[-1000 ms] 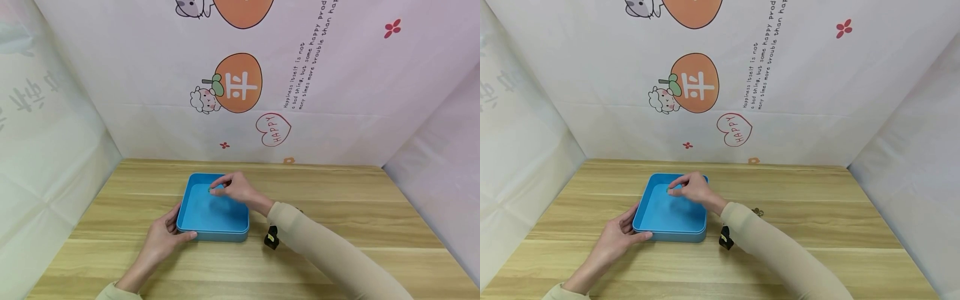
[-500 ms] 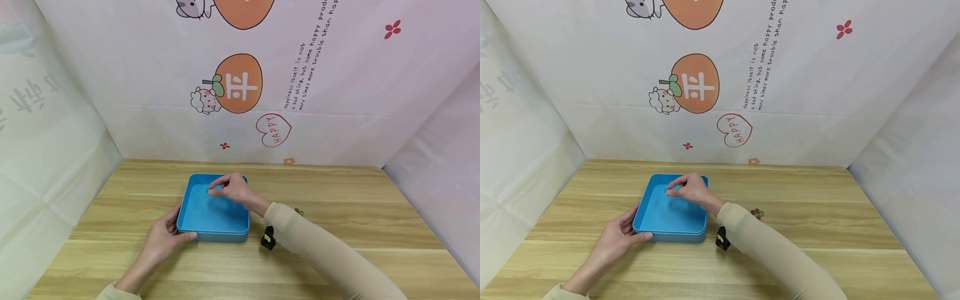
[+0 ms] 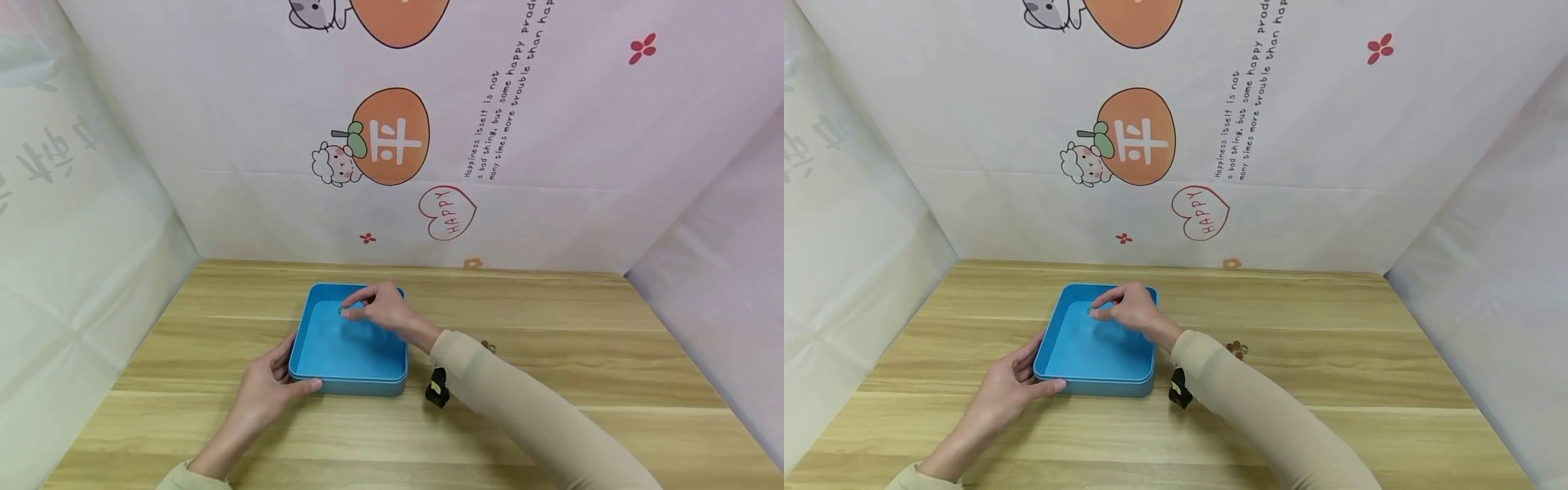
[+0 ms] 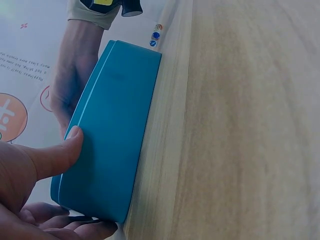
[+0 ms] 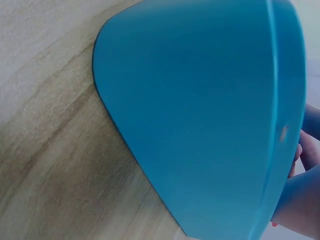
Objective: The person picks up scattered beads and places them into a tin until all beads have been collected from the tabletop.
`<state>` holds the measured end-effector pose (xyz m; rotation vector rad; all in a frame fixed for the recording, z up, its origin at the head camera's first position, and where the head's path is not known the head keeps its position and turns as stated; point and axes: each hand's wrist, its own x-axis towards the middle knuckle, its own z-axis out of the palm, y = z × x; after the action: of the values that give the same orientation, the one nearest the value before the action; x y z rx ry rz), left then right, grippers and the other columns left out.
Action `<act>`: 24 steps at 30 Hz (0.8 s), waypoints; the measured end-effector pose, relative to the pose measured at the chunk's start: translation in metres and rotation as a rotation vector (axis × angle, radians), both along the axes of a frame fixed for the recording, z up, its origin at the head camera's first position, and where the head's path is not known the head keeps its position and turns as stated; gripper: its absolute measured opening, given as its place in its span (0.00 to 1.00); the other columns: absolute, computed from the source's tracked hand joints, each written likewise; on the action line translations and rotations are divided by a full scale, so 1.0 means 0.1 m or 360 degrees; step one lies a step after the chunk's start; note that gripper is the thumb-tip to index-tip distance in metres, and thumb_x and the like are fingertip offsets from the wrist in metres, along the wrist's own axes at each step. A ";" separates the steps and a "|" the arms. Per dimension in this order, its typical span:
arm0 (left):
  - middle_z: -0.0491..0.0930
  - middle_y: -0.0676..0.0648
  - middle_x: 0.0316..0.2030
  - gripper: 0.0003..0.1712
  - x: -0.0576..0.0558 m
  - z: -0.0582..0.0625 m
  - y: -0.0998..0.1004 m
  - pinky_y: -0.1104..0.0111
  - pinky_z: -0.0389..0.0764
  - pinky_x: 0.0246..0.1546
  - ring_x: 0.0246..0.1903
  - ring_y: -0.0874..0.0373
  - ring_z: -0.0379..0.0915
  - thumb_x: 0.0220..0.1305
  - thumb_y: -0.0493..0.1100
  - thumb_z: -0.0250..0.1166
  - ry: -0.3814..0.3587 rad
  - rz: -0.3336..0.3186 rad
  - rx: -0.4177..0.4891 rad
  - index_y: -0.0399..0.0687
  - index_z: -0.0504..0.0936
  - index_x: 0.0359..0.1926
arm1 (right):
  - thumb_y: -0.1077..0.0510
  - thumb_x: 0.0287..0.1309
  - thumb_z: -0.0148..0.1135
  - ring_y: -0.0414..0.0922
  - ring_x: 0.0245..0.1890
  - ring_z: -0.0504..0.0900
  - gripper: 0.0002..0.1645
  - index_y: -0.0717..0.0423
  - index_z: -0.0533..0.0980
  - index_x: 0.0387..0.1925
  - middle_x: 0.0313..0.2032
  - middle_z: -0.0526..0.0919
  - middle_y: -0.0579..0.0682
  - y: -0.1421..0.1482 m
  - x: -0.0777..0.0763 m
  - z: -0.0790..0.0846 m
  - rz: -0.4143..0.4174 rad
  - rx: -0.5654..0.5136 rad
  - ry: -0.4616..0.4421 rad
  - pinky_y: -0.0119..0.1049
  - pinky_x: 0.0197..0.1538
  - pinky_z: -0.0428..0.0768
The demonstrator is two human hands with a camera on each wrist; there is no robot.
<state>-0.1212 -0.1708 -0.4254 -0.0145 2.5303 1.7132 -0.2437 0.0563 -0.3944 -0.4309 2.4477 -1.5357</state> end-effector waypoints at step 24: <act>0.59 0.30 0.77 0.59 0.00 0.01 0.03 0.51 0.75 0.65 0.72 0.35 0.62 0.57 0.38 0.83 -0.0005 0.0015 -0.0041 0.34 0.58 0.81 | 0.58 0.69 0.72 0.47 0.32 0.70 0.13 0.59 0.89 0.51 0.28 0.70 0.49 0.72 0.29 0.30 0.0045 -0.0181 0.0079 0.33 0.33 0.68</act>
<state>-0.1210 -0.1683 -0.4247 -0.0306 2.5540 1.6828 -0.2146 0.1284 -0.3649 -0.5276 2.3875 -1.6781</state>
